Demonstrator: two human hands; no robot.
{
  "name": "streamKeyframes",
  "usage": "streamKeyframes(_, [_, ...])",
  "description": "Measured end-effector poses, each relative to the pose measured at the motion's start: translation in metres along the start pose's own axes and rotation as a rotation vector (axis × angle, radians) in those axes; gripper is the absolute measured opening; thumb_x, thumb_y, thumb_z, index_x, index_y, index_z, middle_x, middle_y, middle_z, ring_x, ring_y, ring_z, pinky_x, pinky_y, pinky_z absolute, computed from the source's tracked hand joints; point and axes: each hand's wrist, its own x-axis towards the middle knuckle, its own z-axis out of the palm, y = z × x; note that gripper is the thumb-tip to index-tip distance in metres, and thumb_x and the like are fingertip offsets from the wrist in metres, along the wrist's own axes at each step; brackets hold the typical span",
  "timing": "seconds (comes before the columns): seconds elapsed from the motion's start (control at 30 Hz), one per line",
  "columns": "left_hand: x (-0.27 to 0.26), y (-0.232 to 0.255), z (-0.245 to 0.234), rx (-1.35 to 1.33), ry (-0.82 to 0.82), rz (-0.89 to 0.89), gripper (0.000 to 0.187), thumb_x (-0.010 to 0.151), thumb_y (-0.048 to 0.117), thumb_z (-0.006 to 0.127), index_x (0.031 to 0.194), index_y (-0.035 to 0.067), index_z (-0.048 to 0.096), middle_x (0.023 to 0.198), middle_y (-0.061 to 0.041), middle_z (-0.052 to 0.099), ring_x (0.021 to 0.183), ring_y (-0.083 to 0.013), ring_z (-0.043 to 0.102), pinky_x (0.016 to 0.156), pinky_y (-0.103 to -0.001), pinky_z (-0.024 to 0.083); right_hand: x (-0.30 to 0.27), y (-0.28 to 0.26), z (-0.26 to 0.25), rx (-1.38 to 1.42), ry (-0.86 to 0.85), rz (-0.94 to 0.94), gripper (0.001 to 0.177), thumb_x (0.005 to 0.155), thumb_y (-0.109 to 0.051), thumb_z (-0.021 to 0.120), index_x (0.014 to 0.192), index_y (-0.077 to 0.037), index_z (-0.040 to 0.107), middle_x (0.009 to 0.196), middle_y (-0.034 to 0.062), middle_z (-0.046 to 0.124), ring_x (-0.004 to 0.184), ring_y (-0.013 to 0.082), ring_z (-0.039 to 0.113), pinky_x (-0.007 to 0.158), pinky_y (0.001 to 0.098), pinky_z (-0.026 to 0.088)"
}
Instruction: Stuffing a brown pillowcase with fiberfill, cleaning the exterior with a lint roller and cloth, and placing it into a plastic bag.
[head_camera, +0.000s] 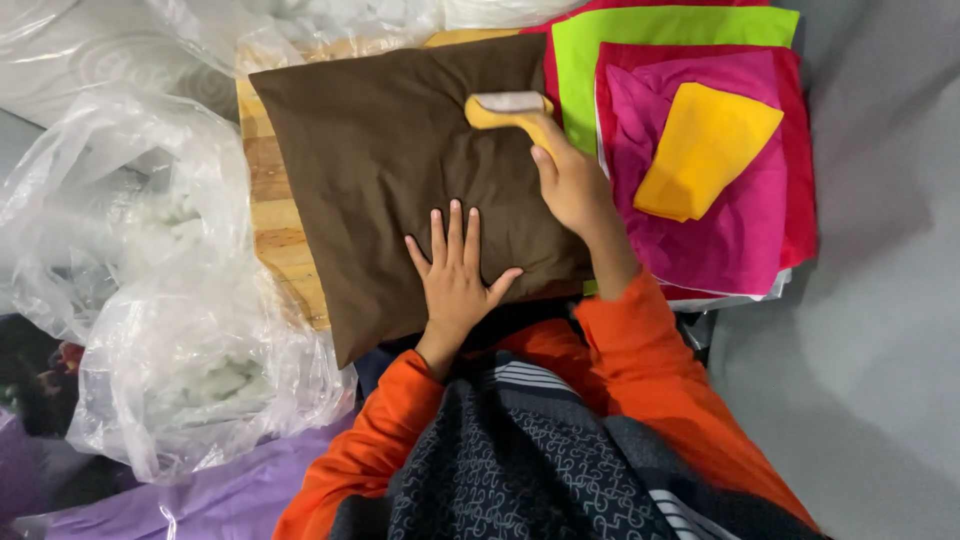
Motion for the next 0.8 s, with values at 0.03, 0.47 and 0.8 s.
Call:
streamKeyframes(0.03, [0.0,0.0,-0.001,0.0,-0.003,-0.001,0.108,0.084,0.085,0.051,0.161,0.011,0.035,0.167,-0.016,0.029,0.155,-0.0403,0.021,0.115,-0.073,0.009,-0.029,-0.005,-0.009,0.0,-0.002,0.002,0.047,0.111,-0.04,0.042,0.158,-0.038,0.037,0.127,0.0316,0.064,0.12,0.0511,0.06,0.102,0.0571,0.048])
streamKeyframes(0.47, [0.001,0.002,-0.015,-0.025,0.021,0.048,0.115,0.079,0.088,0.053,0.16,0.009,0.037,0.166,-0.018,0.031,0.155,-0.0416,0.022,0.114,-0.074,0.007,-0.199,0.032,-0.075,-0.139,-0.081,0.059,0.046,0.105,-0.036,0.042,0.149,-0.036,0.056,0.114,0.0133,0.075,0.099,0.0385,0.072,0.08,0.0494,0.059])
streamKeyframes(0.8, [-0.001,0.006,-0.023,-0.082,-0.075,-0.002,0.124,0.066,0.073,0.081,0.161,0.008,0.034,0.166,-0.019,0.03,0.154,-0.0431,0.023,0.112,-0.076,0.011,-0.04,0.019,0.048,-0.296,0.377,0.019,0.043,0.112,-0.039,0.037,0.153,-0.033,0.048,0.071,0.0178,0.071,0.074,0.0377,0.074,0.069,0.0493,0.059])
